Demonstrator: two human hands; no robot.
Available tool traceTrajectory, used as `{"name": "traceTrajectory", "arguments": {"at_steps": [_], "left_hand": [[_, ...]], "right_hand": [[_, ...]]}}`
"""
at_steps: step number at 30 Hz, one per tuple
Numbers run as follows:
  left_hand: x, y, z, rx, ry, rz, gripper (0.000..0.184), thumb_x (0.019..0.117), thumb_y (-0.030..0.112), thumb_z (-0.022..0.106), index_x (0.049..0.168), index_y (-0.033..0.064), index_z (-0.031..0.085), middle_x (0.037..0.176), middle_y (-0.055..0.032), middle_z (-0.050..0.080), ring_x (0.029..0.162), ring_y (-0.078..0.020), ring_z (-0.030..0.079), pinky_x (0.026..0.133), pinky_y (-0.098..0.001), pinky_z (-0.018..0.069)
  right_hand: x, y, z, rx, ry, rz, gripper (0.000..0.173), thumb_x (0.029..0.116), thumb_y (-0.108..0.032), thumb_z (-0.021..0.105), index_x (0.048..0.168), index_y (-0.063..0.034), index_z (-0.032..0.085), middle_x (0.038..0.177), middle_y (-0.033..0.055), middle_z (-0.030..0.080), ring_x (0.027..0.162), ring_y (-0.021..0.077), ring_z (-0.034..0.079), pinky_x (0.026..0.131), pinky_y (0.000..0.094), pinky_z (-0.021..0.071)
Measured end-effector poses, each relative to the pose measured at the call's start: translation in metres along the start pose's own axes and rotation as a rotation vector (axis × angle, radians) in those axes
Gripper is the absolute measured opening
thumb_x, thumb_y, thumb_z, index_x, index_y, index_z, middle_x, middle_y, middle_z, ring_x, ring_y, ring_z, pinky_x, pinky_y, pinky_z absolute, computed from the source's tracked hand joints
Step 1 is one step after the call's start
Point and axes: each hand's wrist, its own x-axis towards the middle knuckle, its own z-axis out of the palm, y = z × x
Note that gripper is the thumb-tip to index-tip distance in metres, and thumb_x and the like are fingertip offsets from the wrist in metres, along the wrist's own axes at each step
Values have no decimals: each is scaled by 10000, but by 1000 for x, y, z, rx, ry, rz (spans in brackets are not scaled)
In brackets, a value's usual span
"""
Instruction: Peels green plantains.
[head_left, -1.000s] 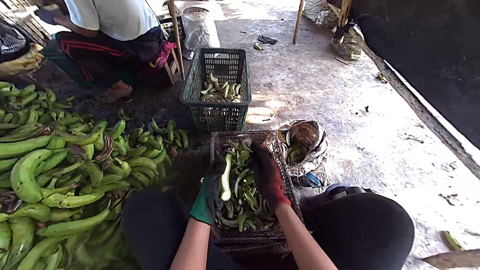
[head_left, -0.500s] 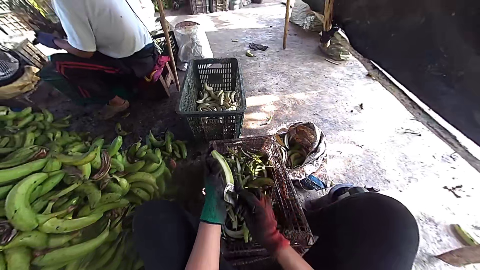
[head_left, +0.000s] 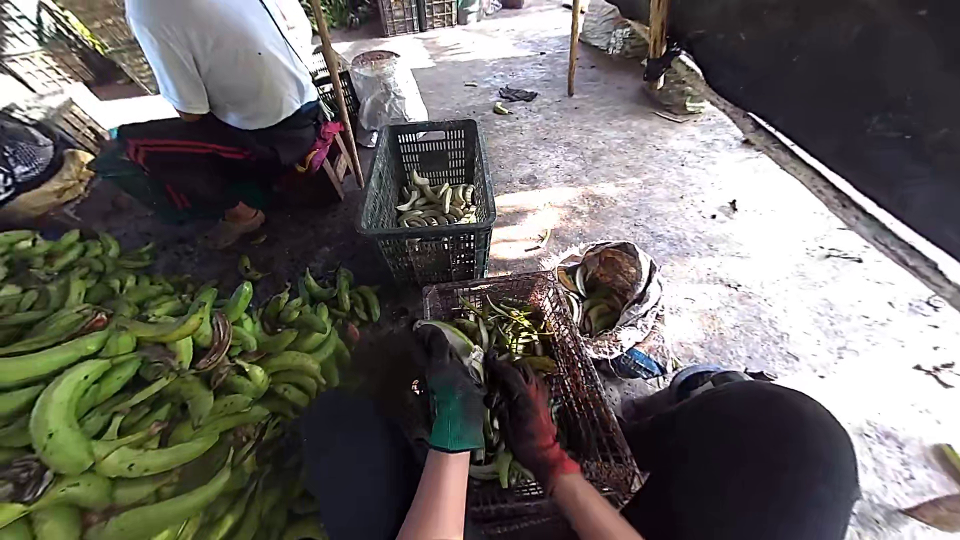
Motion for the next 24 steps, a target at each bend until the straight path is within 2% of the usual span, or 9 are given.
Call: {"name": "traceTrajectory", "arguments": {"at_steps": [4, 7, 9, 11, 14, 18, 21, 22, 24], "left_hand": [[3, 26, -1, 77, -180, -124, 294, 1068, 102, 450, 1316, -51, 496, 983, -55, 563, 807, -17, 549, 740, -183, 482], [4, 29, -8, 14, -211, -211, 311, 1081, 87, 400, 1371, -19, 441, 1079, -54, 572, 877, -17, 573, 778, -184, 502], [5, 31, -15, 58, -156, -241, 356, 1081, 58, 381, 1416, -48, 430, 1198, -120, 578, 968, -63, 577, 852, -216, 494], [7, 34, -18, 184, -72, -235, 318, 1085, 70, 374, 1336, -86, 489, 1138, -150, 582, 943, -96, 573, 855, -246, 488], [9, 28, -20, 218, -127, -218, 310, 1092, 107, 388, 1307, -68, 527, 1122, -156, 611, 934, -115, 594, 849, -276, 509], [-6, 28, -29, 134, -455, -232, 341, 1081, 102, 416, 1384, -43, 473, 1101, -67, 618, 904, -4, 598, 808, -174, 513], [-10, 31, -35, 152, -668, -213, 442, 1043, 147, 478, 1452, -15, 442, 1205, -64, 620, 992, -6, 600, 869, -190, 510], [-9, 31, -35, 121, -661, -225, 488, 1024, 152, 482, 1488, 10, 421, 1268, -75, 611, 1036, -30, 599, 897, -218, 507], [-4, 28, -32, 7, -485, -236, 398, 1056, 177, 440, 1420, 19, 474, 1086, -58, 647, 881, -54, 638, 772, -248, 560]], "right_hand": [[36, 3, -28, -164, -141, -155, 406, 899, -147, 665, 1290, -248, 711, 1174, 163, 707, 1134, 391, 652, 1004, 652, 448], [47, -4, -28, -223, -105, -237, 482, 862, -116, 687, 1306, -304, 702, 1149, 168, 711, 1093, 398, 666, 969, 656, 466], [50, -8, -27, -252, -84, -294, 436, 887, -158, 652, 1289, -313, 715, 1111, 148, 717, 1053, 379, 678, 949, 639, 477], [48, -5, -23, -266, -82, -337, 414, 897, -212, 632, 1286, -326, 716, 1100, 125, 721, 1040, 359, 682, 953, 623, 482], [52, -6, -24, -231, -177, -257, 411, 907, -175, 637, 1299, -276, 710, 1149, 155, 712, 1088, 389, 667, 956, 642, 470], [100, -19, -46, -296, -524, 15, 444, 1018, -192, 519, 1430, -337, 599, 1272, 145, 677, 1148, 357, 649, 992, 615, 459], [119, -8, -53, -208, -539, 100, 400, 1067, -267, 459, 1443, -312, 587, 1288, 106, 684, 1188, 300, 644, 1032, 573, 461], [117, -5, -53, -141, -505, 122, 406, 1069, -261, 452, 1454, -294, 578, 1318, 93, 672, 1212, 276, 635, 1056, 545, 465], [96, -8, -49, -68, -419, 102, 430, 1045, -221, 490, 1466, -250, 571, 1332, 115, 657, 1206, 287, 634, 1050, 532, 481]]}}
